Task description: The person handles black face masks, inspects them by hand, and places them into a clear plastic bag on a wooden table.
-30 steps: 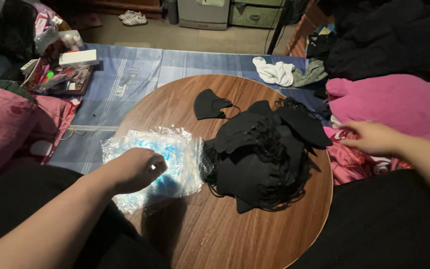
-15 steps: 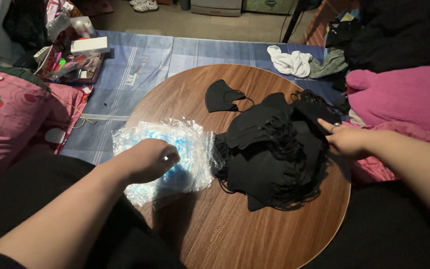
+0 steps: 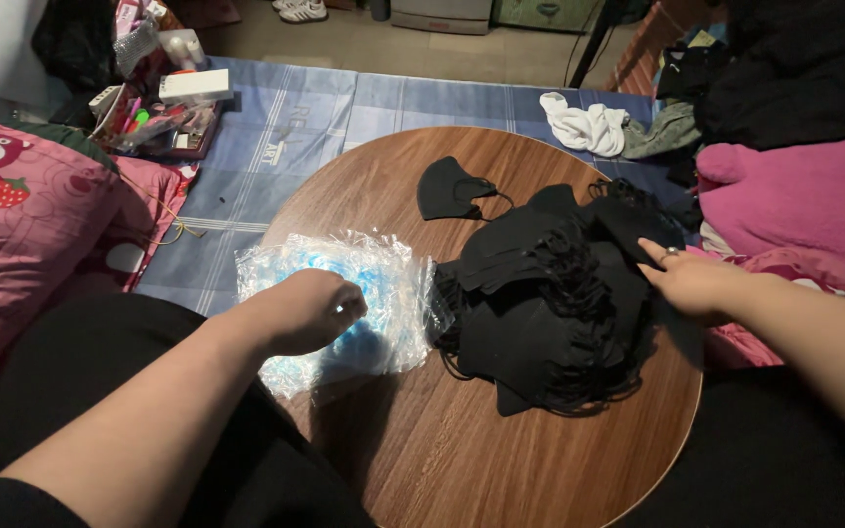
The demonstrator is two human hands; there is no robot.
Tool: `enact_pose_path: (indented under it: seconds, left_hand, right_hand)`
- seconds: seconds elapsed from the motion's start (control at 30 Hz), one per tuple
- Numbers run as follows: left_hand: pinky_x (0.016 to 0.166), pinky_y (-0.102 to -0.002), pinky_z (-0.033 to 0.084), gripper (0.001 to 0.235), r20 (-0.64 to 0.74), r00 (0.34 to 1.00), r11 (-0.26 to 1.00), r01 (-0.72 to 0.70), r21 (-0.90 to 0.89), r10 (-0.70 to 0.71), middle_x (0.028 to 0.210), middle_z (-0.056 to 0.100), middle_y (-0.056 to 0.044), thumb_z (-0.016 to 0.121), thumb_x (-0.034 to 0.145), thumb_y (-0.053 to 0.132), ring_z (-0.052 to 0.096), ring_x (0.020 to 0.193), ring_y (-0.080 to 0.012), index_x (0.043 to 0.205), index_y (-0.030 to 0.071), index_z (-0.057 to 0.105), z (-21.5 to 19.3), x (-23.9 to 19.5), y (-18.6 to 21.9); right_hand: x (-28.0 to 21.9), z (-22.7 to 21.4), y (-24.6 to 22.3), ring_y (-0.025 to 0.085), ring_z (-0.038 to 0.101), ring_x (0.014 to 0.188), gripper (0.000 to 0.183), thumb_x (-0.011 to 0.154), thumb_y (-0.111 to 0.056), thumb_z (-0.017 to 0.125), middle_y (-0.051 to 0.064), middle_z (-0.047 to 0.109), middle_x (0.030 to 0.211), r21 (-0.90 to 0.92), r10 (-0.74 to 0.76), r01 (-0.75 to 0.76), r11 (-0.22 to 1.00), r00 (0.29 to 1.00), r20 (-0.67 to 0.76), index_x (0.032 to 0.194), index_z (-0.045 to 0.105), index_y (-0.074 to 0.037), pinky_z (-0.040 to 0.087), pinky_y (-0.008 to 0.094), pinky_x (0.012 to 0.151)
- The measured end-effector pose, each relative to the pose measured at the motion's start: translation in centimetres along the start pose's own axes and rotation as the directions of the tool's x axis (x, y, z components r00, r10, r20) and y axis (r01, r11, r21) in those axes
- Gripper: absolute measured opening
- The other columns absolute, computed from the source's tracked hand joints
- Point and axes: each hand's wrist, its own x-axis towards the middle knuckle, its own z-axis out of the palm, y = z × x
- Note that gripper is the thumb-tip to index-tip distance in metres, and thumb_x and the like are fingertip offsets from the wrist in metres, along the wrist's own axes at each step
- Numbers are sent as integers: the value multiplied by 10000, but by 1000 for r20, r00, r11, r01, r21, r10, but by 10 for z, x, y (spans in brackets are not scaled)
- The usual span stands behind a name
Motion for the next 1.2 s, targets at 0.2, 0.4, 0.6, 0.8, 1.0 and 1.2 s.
enact_pose_path:
  seconds: [0.2, 0.4, 0.6, 0.8, 1.0, 1.2]
  left_hand:
    - [813, -429, 612, 221, -1, 1000, 1000, 11, 20, -11, 1004, 853, -43, 657, 934, 211, 773, 864, -311, 1031, 144, 844, 0, 0, 1]
    - [854, -409, 625, 244, 14, 999, 1000, 29, 1, -29, 1054, 862, -32, 654, 937, 195, 792, 920, -288, 1059, 139, 858, 1, 2, 2]
    - [852, -392, 633, 235, 45, 997, 998, 69, -10, -68, 1068, 864, -26, 655, 964, 198, 800, 928, -266, 1073, 136, 854, -4, -1, 9]
    - [817, -402, 604, 227, 70, 993, 996, 91, -8, -90, 993, 852, -25, 631, 976, 199, 755, 841, -269, 1032, 122, 837, -9, -5, 15]
    - [800, -412, 599, 224, 59, 995, 997, 81, -5, -81, 968, 847, -35, 628, 976, 205, 748, 816, -282, 1009, 109, 828, -6, -3, 12]
    - [850, -416, 616, 253, 38, 998, 998, 55, -18, -54, 1060, 858, -27, 632, 969, 225, 779, 912, -294, 1085, 129, 835, -1, 0, 5]
  right_hand:
    - [7, -2, 5, 319, 747, 1214, 396, 865, -312, 709, 58, 233, 1852, 36, -14, 13, 999, 1000, 18, 1245, 778, -219, 633, 363, 1030]
    - [43, 24, 27, 378, 506, 1556, 442, 776, -299, 830, -3, 786, 1369, 132, -246, 277, 952, 945, -214, 1210, 810, -219, 493, 438, 1260]
    - [13, -8, -3, 345, 641, 1383, 443, 763, -180, 788, 189, 355, 1764, 3, -108, 108, 994, 991, -84, 1185, 777, -45, 589, 332, 1141]
    - [-28, -55, -45, 308, 652, 1407, 514, 1067, -349, 520, -20, 359, 1803, 229, 158, -142, 963, 986, -55, 1556, 576, -199, 541, 404, 1175]
    - [-13, -12, -11, 351, 582, 1452, 711, 822, -184, 749, 86, 346, 1800, 72, -35, 51, 996, 977, -209, 1507, 570, -243, 563, 372, 1142]
    - [-35, -40, -3, 409, 481, 1530, 1132, 676, -59, 784, 192, 255, 1819, 192, 46, 3, 981, 968, -248, 1703, 361, -281, 493, 416, 1189]
